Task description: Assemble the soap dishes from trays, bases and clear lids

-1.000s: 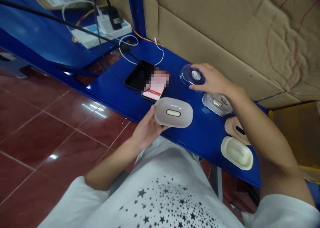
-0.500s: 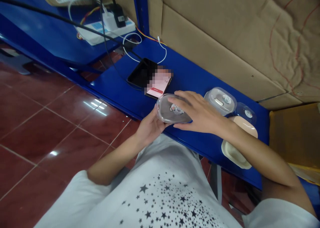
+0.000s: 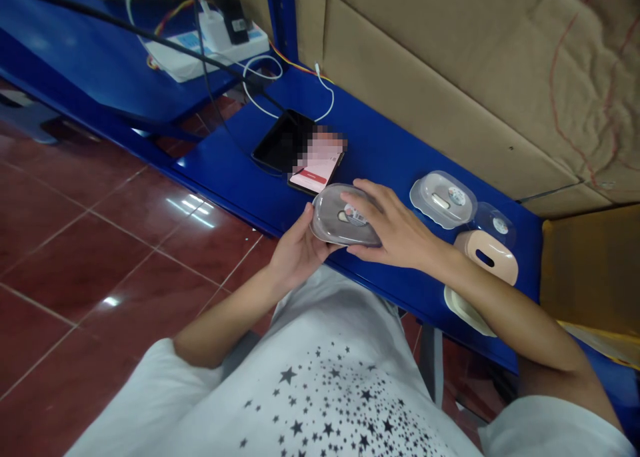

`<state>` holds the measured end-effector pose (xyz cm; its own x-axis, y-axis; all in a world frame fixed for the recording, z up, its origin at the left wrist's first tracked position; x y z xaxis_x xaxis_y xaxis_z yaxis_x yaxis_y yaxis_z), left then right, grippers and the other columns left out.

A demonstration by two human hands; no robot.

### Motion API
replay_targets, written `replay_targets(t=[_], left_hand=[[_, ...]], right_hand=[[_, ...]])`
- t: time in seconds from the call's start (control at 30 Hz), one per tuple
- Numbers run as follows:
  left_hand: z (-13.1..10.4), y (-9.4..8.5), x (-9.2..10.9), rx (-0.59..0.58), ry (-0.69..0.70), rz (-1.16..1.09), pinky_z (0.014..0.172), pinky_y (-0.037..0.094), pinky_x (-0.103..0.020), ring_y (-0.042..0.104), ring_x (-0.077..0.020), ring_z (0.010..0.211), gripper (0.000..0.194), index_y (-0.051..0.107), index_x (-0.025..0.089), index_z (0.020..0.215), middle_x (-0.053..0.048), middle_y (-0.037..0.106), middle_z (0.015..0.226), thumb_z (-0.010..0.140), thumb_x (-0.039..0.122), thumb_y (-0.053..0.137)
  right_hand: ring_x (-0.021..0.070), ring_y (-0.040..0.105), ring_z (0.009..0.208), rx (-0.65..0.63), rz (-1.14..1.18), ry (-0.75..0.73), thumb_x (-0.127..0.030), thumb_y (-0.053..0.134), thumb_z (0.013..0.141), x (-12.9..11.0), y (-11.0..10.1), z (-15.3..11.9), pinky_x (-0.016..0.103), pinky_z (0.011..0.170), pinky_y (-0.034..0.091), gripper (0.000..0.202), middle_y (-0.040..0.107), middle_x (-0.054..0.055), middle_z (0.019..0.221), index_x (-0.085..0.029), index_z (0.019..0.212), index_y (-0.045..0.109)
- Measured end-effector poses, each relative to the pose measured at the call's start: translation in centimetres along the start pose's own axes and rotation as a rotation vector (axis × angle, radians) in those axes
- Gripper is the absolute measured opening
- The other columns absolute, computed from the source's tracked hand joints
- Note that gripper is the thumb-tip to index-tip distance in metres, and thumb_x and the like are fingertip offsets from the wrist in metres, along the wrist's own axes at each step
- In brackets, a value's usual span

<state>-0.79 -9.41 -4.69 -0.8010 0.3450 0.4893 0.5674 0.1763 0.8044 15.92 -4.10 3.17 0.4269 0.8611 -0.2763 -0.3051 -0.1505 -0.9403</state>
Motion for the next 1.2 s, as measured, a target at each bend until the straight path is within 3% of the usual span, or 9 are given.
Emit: replay_targets(t=[0.37, 0.5, 0.67, 0.77, 0.87, 0.97, 1.07, 1.13, 1.2], left_hand=[[-0.1, -0.2, -0.1, 0.044, -0.007, 0.069, 0.104, 0.064, -0.044, 0.075, -0.0308, 0.126, 0.039, 0.079, 0.023, 0.117, -0.008, 0.084, 0.116, 0.105, 0.057, 0.063], [0.0, 0.0, -0.2, 0.04, -0.022, 0.068, 0.107, 0.063, -0.045, 0.074, -0.0316, 0.129, 0.041, 0.078, 0.024, 0.121, -0.008, 0.084, 0.121, 0.104, 0.058, 0.063], [0.1, 0.6, -0.1, -0.014, 0.017, 0.068, 0.12, 0.054, -0.048, 0.069, -0.0305, 0.137, 0.047, 0.072, 0.025, 0.138, -0.011, 0.076, 0.14, 0.103, 0.056, 0.065], [0.0, 0.5, -0.2, -0.055, 0.063, 0.119, 0.122, 0.05, -0.053, 0.064, -0.0318, 0.143, 0.049, 0.066, 0.03, 0.147, -0.01, 0.067, 0.156, 0.101, 0.046, 0.069], [-0.1, 0.2, -0.3, -0.095, 0.098, 0.199, 0.12, 0.051, -0.054, 0.063, -0.0345, 0.144, 0.043, 0.071, 0.029, 0.14, -0.01, 0.061, 0.162, 0.098, 0.038, 0.073], [-0.1, 0.0, -0.3, -0.123, 0.1, 0.241, 0.116, 0.055, -0.052, 0.065, -0.0347, 0.14, 0.033, 0.077, 0.025, 0.129, -0.01, 0.063, 0.159, 0.098, 0.036, 0.073], [0.0, 0.0, -0.1, -0.138, 0.088, 0.258, 0.111, 0.058, -0.049, 0.068, -0.0331, 0.135, 0.029, 0.078, 0.024, 0.122, -0.01, 0.067, 0.155, 0.097, 0.038, 0.072], [-0.1, 0.0, 0.0, -0.138, 0.083, 0.269, 0.107, 0.06, -0.046, 0.069, -0.0313, 0.131, 0.027, 0.079, 0.023, 0.119, -0.01, 0.068, 0.152, 0.097, 0.037, 0.071], [-0.1, 0.0, 0.1, -0.139, 0.08, 0.276, 0.104, 0.061, -0.042, 0.071, -0.029, 0.128, 0.026, 0.079, 0.022, 0.117, -0.01, 0.071, 0.148, 0.097, 0.036, 0.071]], right_hand=[[0.0414, 0.038, 0.161, -0.008, 0.135, 0.117, -0.037, 0.083, 0.092, -0.2, 0.2, -0.9, 0.066, 0.124, 0.046, 0.1, 0.034, 0.02, 0.173, -0.033, 0.172, 0.023], [0.042, 0.04, 0.159, 0.039, 0.133, 0.125, -0.042, 0.084, 0.09, 0.1, 0.8, -1.3, 0.067, 0.123, 0.045, 0.1, 0.036, 0.019, 0.174, -0.034, 0.171, 0.026], [0.0426, 0.045, 0.156, 0.072, 0.038, 0.131, -0.045, 0.083, 0.089, 4.3, 1.0, 0.2, 0.067, 0.124, 0.043, 0.095, 0.043, 0.019, 0.171, -0.028, 0.169, 0.035], [0.0448, 0.043, 0.157, 0.085, -0.092, 0.249, -0.043, 0.084, 0.086, 8.1, 0.1, 1.6, 0.068, 0.125, 0.043, 0.095, 0.04, 0.019, 0.174, -0.025, 0.168, 0.038], [0.0462, 0.041, 0.158, 0.035, -0.18, 0.394, -0.044, 0.086, 0.085, 11.0, -0.6, 2.4, 0.067, 0.122, 0.047, 0.1, 0.037, 0.018, 0.176, -0.023, 0.169, 0.038], [0.0436, 0.043, 0.158, -0.04, -0.22, 0.46, -0.05, 0.086, 0.087, 12.4, -0.6, 2.7, 0.068, 0.121, 0.048, 0.101, 0.037, 0.015, 0.178, -0.026, 0.171, 0.035], [0.0458, 0.03, 0.165, -0.075, -0.252, 0.478, -0.061, 0.09, 0.082, 11.9, -1.2, 2.6, 0.078, 0.131, 0.027, 0.114, 0.033, 0.013, 0.18, -0.026, 0.173, 0.031], [0.0472, 0.02, 0.168, -0.068, -0.265, 0.471, -0.065, 0.088, 0.084, 10.4, -2.7, 1.8, 0.079, 0.135, 0.013, 0.118, 0.027, 0.015, 0.183, -0.021, 0.175, 0.028], [0.0449, 0.024, 0.168, -0.038, -0.27, 0.442, -0.062, 0.076, 0.097, 8.0, -4.9, -0.1, 0.072, 0.135, 0.018, 0.101, 0.028, 0.019, 0.182, -0.015, 0.174, 0.029]])
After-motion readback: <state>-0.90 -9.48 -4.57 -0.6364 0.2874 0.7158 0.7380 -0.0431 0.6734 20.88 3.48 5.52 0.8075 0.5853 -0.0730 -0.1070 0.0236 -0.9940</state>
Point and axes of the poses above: each hand's wrist, its own z-axis towards the middle knuckle, its own y-axis out of the palm, x = y × z, the point moved 4 cm from there along z, towards the middle knuckle
